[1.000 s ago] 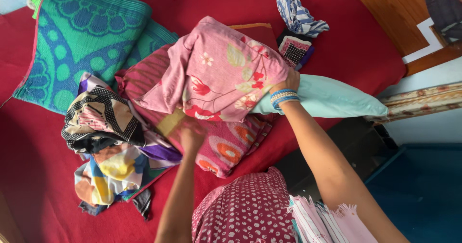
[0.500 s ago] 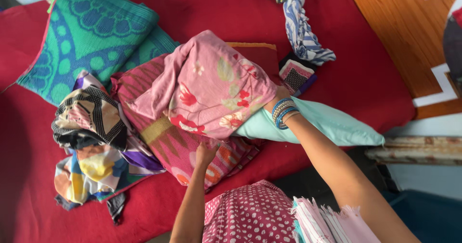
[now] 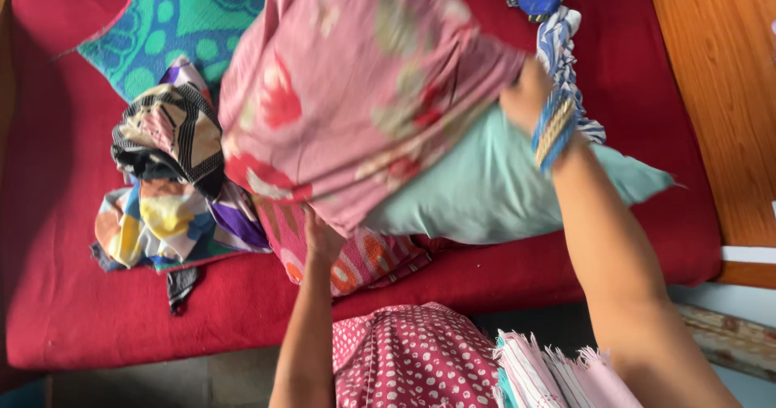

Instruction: The person places a pillow on a bed, smooths a pillowcase over another pillow, and arranges multiple pillows and fabrics on the bed surface by hand.

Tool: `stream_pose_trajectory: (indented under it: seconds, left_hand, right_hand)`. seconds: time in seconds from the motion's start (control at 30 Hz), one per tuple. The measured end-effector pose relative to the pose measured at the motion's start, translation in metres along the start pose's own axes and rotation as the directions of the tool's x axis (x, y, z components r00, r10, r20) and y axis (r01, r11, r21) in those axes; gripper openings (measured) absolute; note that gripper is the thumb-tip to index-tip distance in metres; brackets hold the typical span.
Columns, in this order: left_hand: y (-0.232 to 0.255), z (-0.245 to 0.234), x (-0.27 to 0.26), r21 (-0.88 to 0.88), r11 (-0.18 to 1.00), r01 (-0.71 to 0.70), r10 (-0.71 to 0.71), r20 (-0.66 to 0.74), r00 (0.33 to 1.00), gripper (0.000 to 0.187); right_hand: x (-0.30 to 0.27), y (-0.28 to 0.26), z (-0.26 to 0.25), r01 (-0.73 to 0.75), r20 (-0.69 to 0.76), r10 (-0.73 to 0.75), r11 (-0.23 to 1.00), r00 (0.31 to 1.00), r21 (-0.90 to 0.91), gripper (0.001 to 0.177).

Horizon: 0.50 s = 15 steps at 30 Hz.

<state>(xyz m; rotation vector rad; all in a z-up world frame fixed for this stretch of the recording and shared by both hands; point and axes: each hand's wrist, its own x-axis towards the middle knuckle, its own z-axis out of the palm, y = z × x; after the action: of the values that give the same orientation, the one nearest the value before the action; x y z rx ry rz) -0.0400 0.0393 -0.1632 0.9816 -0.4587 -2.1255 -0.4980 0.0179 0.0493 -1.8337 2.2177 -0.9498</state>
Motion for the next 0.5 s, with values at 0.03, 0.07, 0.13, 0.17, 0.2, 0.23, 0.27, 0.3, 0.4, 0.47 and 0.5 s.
stream_pose_trajectory:
  seconds: [0.03,0.07,0.13,0.17,0.2,0.23,0.27,0.3,0.4,0.47,0.5]
  left_hand:
    - [0.0,-0.005,0.006,-0.18,0.98,-0.08,0.122,0.235,0.964,0.104]
    - [-0.002,-0.008,0.016,-0.184,0.98,-0.081,0.123,0.228,0.966,0.104]
    - [-0.009,-0.017,0.037,-0.115,0.987,-0.116,0.13,0.124,0.984,0.081]
    - [-0.016,-0.021,0.047,-0.014,0.993,-0.121,0.121,0.029,0.992,0.07]
    - [-0.021,-0.024,0.06,0.096,0.989,-0.116,0.122,-0.064,0.99,0.06]
    - [-0.027,-0.025,0.072,0.245,0.964,-0.101,0.137,-0.137,0.981,0.051]
    - [-0.037,-0.023,0.082,0.391,0.918,-0.061,0.15,-0.202,0.968,0.044]
    - [-0.046,-0.019,0.091,0.529,0.848,-0.01,0.162,-0.242,0.956,0.04]
    - [-0.057,-0.008,0.097,0.748,0.66,0.071,0.263,-0.318,0.911,0.042]
    - [-0.055,-0.005,0.092,0.797,0.601,0.056,0.376,-0.344,0.86,0.044]
    - [-0.054,-0.003,0.086,0.771,0.627,0.114,0.295,-0.37,0.881,0.044]
  right_hand:
    - [0.014,-0.001,-0.001,-0.009,-0.007,0.01,0.999,1.0,0.042,0.025]
    - [0.02,-0.004,0.006,-0.007,0.001,0.007,0.999,1.0,0.044,0.025]
    - [0.03,-0.01,0.031,-0.265,0.118,0.33,0.887,0.937,-0.379,0.032]
    - [0.013,-0.017,0.056,-0.225,0.1,0.303,0.858,0.948,-0.461,0.053]
    - [-0.013,-0.021,0.079,-0.188,0.081,0.273,0.822,0.959,-0.538,0.078]
    - [-0.033,-0.026,0.105,-0.171,0.179,0.251,0.912,0.951,-0.373,0.087]
    - [-0.057,-0.035,0.133,-0.151,0.249,0.275,0.893,0.929,-0.424,0.084]
    - [-0.085,-0.045,0.157,-0.168,0.347,0.295,0.92,0.89,-0.354,0.085]
    - [-0.164,-0.07,0.189,0.063,0.551,0.103,0.959,0.828,-0.275,0.098]
    - [-0.201,-0.09,0.199,0.122,0.553,0.069,0.946,0.83,-0.301,0.103]
    - [-0.213,-0.097,0.201,0.108,0.552,0.113,0.93,0.826,-0.351,0.111]
